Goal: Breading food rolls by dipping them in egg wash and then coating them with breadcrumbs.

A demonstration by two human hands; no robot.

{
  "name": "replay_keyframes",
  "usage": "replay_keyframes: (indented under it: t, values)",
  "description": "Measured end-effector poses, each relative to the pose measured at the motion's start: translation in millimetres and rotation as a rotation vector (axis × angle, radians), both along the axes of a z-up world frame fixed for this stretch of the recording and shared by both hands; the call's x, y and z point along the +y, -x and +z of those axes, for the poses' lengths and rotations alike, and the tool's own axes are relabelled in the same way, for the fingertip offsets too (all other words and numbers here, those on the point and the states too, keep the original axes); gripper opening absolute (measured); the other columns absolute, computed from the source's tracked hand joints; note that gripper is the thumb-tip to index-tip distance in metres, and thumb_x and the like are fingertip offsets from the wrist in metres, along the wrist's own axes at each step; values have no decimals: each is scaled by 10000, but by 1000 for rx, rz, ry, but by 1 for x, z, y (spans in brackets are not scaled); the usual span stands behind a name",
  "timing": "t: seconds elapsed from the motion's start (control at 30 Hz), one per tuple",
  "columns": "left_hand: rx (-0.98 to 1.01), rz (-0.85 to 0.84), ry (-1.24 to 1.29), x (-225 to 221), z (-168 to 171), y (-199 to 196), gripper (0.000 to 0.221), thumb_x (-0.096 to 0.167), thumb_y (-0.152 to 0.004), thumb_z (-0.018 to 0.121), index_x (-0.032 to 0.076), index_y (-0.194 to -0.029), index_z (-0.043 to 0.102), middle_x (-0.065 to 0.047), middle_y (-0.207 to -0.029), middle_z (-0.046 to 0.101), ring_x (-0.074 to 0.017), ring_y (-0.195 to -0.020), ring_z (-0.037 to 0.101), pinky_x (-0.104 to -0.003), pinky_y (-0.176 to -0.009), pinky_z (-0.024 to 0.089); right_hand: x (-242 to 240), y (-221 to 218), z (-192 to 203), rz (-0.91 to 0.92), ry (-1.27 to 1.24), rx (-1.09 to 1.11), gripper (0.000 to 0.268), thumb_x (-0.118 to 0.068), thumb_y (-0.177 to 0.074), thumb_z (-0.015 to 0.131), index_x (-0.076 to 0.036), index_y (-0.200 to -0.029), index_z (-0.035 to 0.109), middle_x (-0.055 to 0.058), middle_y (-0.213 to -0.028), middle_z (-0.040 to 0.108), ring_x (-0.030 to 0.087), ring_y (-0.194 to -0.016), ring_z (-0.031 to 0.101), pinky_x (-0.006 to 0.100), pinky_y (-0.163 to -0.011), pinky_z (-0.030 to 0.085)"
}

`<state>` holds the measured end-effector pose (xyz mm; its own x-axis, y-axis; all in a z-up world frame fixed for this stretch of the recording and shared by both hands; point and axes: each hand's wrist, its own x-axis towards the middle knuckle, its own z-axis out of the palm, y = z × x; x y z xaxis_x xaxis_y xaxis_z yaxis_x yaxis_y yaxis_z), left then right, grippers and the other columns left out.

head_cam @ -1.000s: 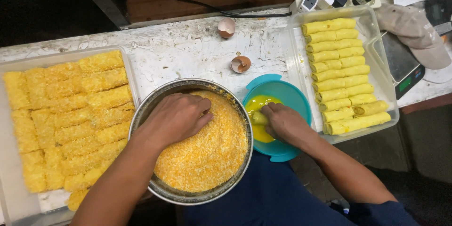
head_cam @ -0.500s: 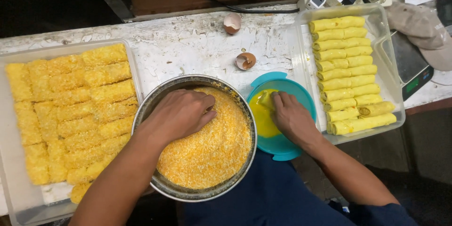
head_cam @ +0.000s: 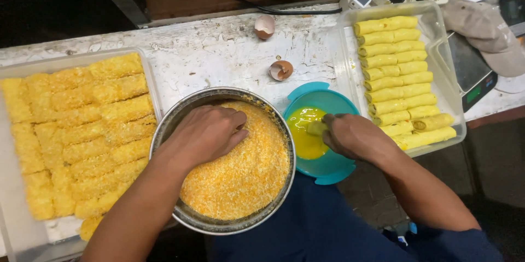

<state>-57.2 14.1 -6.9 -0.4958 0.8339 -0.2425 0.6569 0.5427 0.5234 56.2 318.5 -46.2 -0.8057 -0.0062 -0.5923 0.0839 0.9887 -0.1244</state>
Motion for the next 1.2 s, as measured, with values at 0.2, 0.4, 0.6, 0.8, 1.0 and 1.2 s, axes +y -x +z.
replay_keyframes:
  t: [0.2,0.4,0.6,0.8,1.0,1.2]
  values:
    - [-22,20,21,1,2,0,238,280,-959,538,114,-918,704,-91,-764,714,-282,-774,710,-399,-735,554,-1,19,12,-71,151,-219,391,-319,-928,582,-90,-1238,651,245,-977,720,391,-893,732,470,-765,610]
    - [-55,10,48,4,3,2,222,260,-954,532,125,-924,706,-67,-751,702,-265,-750,694,-386,-709,548,59,-12,-22,-494,1077,-212,389,-134,-882,655,34,-1232,665,188,-930,772,201,-819,726,343,-752,621]
    - [-60,22,82,4,2,3,222,263,-947,542,114,-916,704,-76,-764,708,-272,-748,696,-399,-700,547,48,-28,-45,-450,1621,-107,605,112,-756,704,74,-1330,514,230,-969,689,321,-897,717,494,-838,582]
    - [-60,52,60,2,-1,2,239,270,-947,540,95,-883,689,-98,-753,700,-307,-753,693,-417,-683,544,0,-11,-10,-267,1172,202,411,-124,-855,726,7,-1227,611,172,-1183,687,264,-1164,608,476,-1038,449]
    - [3,96,38,2,-14,2,228,268,-938,550,90,-876,677,-114,-746,690,-325,-757,694,-434,-675,545,-5,-12,-5,-180,583,229,397,-166,-858,665,-251,-1237,585,178,-1078,714,415,-1014,679,524,-902,538]
    - [159,99,29,-12,-25,-5,241,287,-956,572,58,-1010,625,-139,-1023,624,-363,-970,581,-528,-776,484,57,-35,-38,-596,1346,356,393,76,-786,657,-56,-1124,507,215,-1180,636,334,-1192,634,407,-1001,538]
